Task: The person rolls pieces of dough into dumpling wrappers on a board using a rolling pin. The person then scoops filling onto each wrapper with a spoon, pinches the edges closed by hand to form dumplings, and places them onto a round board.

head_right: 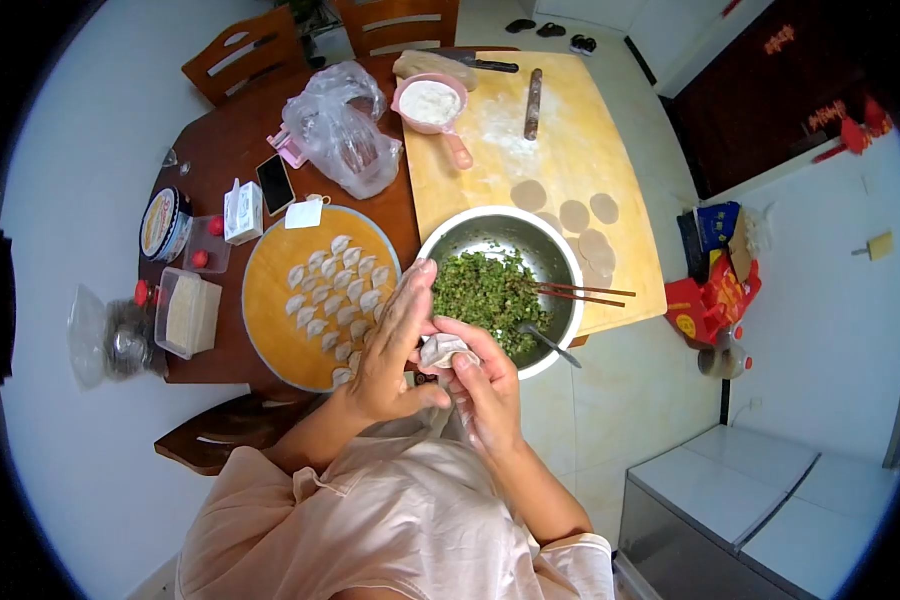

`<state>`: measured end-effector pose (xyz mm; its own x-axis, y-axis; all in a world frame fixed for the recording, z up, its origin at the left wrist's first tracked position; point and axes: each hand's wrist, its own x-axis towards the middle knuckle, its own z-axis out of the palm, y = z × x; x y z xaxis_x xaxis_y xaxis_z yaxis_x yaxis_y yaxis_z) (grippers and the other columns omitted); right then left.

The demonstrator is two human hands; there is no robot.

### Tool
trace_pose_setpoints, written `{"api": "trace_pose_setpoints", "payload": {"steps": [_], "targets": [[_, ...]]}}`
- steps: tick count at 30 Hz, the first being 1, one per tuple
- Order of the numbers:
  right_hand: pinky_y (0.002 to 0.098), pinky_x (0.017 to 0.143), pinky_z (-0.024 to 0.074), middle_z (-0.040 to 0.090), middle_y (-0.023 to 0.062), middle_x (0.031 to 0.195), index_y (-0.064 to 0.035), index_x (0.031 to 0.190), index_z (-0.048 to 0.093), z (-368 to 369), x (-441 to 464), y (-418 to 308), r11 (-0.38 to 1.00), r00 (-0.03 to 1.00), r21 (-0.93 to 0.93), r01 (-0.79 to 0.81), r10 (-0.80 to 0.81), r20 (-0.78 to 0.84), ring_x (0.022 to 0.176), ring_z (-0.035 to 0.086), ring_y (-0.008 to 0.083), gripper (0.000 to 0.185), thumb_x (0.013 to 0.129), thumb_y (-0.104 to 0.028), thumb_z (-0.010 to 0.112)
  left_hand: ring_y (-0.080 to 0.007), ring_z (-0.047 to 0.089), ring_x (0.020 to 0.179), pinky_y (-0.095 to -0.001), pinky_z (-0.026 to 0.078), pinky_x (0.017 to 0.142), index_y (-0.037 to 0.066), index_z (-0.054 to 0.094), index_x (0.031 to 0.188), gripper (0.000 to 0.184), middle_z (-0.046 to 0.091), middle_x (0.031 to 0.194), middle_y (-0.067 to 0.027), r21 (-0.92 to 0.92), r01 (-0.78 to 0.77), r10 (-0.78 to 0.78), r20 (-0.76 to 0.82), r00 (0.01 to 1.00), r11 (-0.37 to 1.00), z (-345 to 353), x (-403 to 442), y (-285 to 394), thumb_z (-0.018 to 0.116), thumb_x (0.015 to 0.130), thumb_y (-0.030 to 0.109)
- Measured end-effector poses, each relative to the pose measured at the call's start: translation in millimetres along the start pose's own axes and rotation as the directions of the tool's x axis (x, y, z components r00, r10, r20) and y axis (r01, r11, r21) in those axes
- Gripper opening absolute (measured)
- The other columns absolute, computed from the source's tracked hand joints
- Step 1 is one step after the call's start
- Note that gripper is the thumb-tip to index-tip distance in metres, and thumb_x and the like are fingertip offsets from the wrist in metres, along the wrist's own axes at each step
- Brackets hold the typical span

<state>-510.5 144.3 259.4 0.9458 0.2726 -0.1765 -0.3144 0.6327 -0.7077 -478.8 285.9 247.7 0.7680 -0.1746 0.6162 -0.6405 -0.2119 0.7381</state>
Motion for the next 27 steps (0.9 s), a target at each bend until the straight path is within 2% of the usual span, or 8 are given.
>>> {"api": "trace_pose_setpoints", "payload": {"steps": [1,4,8,11,14,20,25,27], "targets": [[0.0291,0.087,0.0512,0.058,0.0125,0.118,0.0027,0.128,0.048,1,1,-2,0.999,1.0,-0.035,-0.011,0.011,0.023,0.104,0.061,0.0182,0.039,0.094,-0.015,0.055,-0.0398,0.029,0.137,-0.0478,0.027,0.11,0.0,0.032,0.142,0.083,0.027,0.149,-0.0221,-0.038,0.03,-0.028,0.036,0.999,0.999,-2,-4,-3,0.065,0.082,0.046],[0.0299,0.088,0.0501,0.055,0.0133,0.126,0.004,0.13,0.047,-12,0,11,0.981,0.998,-0.188,-0.051,0.056,0.023,0.107,0.058,0.0162,0.04,0.093,-0.009,0.055,-0.0424,0.036,0.132,-0.0482,0.031,0.107,-0.004,0.037,0.139,0.076,0.032,0.145,-0.0271,0.04,-0.051,0.043,0.178,0.983,0.998,-13,-4,-6,0.06,0.087,0.047],[0.0289,0.091,0.0473,0.054,0.0125,0.128,0.0036,0.131,0.046,-11,3,22,0.927,0.997,-0.369,-0.066,0.075,0.011,0.107,0.058,0.0144,0.042,0.091,-0.003,0.055,-0.039,0.051,0.12,-0.0439,0.038,0.103,-0.005,0.055,0.12,0.04,0.054,0.126,-0.0252,0.024,0.013,-0.018,0.219,0.976,1.0,-23,-18,-19,0.05,0.094,0.025],[0.0306,0.09,0.0482,0.057,0.0138,0.125,0.0006,0.132,0.046,-18,13,25,0.857,0.993,-0.515,-0.035,0.09,0.081,0.1,0.062,0.0166,0.041,0.092,-0.004,0.054,-0.028,0.061,0.101,-0.0381,0.047,0.089,-0.003,0.058,0.112,0.033,0.063,0.112,-0.0163,-0.172,0.364,-0.374,-0.029,0.927,0.915,-33,-54,-28,0.045,0.098,0.023],[0.0306,0.083,0.0508,0.06,0.0169,0.121,0.0007,0.128,0.05,-41,13,33,0.869,0.996,-0.486,-0.089,0.089,-0.023,0.096,0.064,0.0199,0.036,0.095,-0.014,0.051,-0.0171,0.062,0.087,-0.029,0.051,0.074,-0.001,0.057,0.111,0.034,0.064,0.101,-0.0105,-0.64,0.636,-0.845,-0.04,0.534,0.432,-74,-98,-51,0.043,0.101,0.027],[0.0294,0.08,0.0511,0.064,0.0159,0.11,0.0013,0.121,0.056,-76,6,50,0.874,0.966,-0.429,-0.229,0.15,-0.21,0.088,0.065,0.0183,0.031,0.096,-0.016,0.051,-0.0158,0.062,0.081,-0.0278,0.051,0.071,0.0,0.057,0.11,0.02,0.063,0.095,-0.0098,-0.422,0.89,-0.976,-0.195,0.099,0.174,-127,-219,-122,0.053,0.095,0.012],[0.0285,0.078,0.0509,0.066,0.0148,0.106,0.0005,0.118,0.058,-77,5,62,0.875,0.968,-0.423,-0.234,0.169,-0.185,0.086,0.065,0.0179,0.027,0.096,-0.014,0.05,-0.0227,0.062,0.079,-0.0334,0.05,0.071,0.005,0.072,0.076,0.003,0.066,0.084,-0.0102,0.315,0.856,-0.87,-0.146,0.471,0.41,-137,-285,-158,0.071,0.074,0.007],[0.0282,0.077,0.0508,0.066,0.0143,0.106,0.0001,0.118,0.058,-74,6,63,0.877,0.971,-0.425,-0.223,0.161,-0.177,0.085,0.065,0.0175,0.027,0.096,-0.014,0.05,-0.0269,0.062,0.079,-0.0359,0.049,0.072,0.008,0.072,0.082,0.009,0.065,0.086,-0.0105,0.446,0.781,-0.827,-0.142,0.543,0.437,-131,-289,-159,0.071,0.073,0.007]]}}
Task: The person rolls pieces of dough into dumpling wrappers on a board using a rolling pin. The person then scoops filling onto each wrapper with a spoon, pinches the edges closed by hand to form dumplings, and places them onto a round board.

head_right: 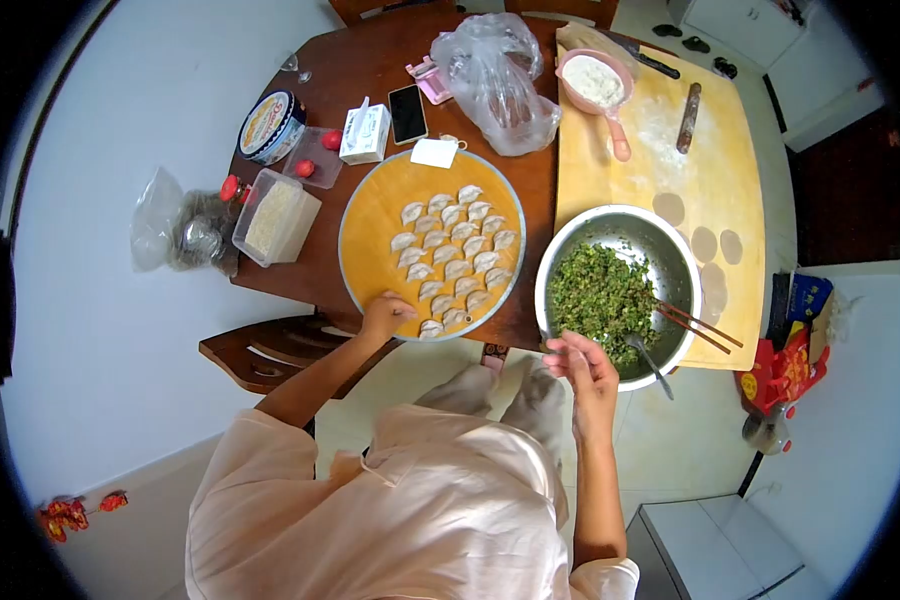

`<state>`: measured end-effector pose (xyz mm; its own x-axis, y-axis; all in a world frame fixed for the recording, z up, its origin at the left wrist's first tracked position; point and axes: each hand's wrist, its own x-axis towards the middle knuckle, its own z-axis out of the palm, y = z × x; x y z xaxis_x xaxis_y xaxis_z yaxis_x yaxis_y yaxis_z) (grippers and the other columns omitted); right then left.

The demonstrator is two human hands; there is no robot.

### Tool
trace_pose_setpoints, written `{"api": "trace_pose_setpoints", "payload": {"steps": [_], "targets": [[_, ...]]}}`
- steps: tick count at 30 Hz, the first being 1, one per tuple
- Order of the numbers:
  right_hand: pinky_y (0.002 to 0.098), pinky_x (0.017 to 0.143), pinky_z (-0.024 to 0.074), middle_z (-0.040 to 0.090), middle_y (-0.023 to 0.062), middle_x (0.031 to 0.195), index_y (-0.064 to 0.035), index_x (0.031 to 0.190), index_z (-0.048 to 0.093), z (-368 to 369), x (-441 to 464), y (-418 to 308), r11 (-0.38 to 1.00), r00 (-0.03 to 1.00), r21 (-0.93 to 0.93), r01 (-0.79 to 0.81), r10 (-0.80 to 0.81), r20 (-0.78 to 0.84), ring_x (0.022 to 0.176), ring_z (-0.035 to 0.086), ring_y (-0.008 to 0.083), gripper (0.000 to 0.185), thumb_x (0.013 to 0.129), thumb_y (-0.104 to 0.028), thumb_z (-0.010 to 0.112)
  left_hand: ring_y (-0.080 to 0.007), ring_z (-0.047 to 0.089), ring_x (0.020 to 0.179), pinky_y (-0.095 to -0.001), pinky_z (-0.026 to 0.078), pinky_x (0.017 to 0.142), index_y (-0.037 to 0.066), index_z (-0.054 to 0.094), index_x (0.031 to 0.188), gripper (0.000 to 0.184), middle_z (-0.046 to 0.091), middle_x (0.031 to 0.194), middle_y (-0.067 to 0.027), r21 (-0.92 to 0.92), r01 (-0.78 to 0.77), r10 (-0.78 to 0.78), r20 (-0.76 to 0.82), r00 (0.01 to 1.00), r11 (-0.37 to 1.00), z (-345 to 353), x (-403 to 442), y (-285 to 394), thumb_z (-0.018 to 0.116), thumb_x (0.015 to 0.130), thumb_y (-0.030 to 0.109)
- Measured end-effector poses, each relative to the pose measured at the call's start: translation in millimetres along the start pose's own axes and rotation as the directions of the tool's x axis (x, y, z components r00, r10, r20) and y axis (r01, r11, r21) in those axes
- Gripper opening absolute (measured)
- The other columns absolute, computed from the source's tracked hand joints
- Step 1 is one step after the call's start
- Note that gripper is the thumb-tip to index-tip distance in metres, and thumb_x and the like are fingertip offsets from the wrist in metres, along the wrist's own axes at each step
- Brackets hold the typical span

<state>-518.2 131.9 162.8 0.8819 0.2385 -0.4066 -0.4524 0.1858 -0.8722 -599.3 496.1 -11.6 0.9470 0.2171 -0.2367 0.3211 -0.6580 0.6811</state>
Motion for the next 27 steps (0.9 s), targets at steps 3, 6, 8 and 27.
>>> {"api": "trace_pose_setpoints", "payload": {"steps": [3,6,8,27], "targets": [[0.0285,0.077,0.0509,0.066,0.0142,0.105,0.0004,0.117,0.059,3,-1,-4,1.0,1.0,-0.023,0.016,-0.016,-0.006,0.084,0.065,0.0174,0.027,0.096,-0.014,0.05,-0.0305,0.061,0.081,-0.0389,0.049,0.072,0.009,0.071,0.092,0.019,0.063,0.091,-0.0108,0.155,-0.086,0.096,-0.062,0.993,0.984,8,-2,3,0.07,0.073,0.007],[0.0291,0.078,0.0509,0.066,0.0142,0.103,0.0009,0.116,0.059,4,-3,-8,0.999,0.999,-0.036,0.032,-0.033,-0.017,0.084,0.065,0.0175,0.026,0.096,-0.014,0.05,-0.0325,0.061,0.084,-0.0396,0.048,0.072,0.008,0.068,0.096,0.024,0.061,0.091,-0.0114,0.31,-0.078,0.082,-0.002,0.997,0.947,5,-2,12,0.071,0.072,0.005],[0.0296,0.08,0.0505,0.066,0.0144,0.104,0.0011,0.116,0.058,0,-5,-9,0.998,0.999,-0.047,0.029,-0.03,-0.021,0.085,0.065,0.0176,0.027,0.097,-0.013,0.048,-0.0336,0.06,0.084,-0.0399,0.048,0.071,0.007,0.066,0.094,0.023,0.061,0.09,-0.012,0.359,-0.062,0.051,0.04,0.998,0.931,1,-3,19,0.071,0.072,0.004],[0.0289,0.077,0.0505,0.067,0.0134,0.095,0.0032,0.109,0.06,-89,-28,-23,0.966,0.894,-0.035,0.254,-0.249,-0.373,0.078,0.063,0.0157,0.026,0.098,-0.018,0.049,-0.0263,0.055,0.097,-0.0386,0.046,0.08,0.0,0.059,0.102,0.021,0.055,0.102,-0.013,-0.744,0.475,-0.442,0.268,0.856,0.47,24,7,15,0.058,0.083,0.007]]}}
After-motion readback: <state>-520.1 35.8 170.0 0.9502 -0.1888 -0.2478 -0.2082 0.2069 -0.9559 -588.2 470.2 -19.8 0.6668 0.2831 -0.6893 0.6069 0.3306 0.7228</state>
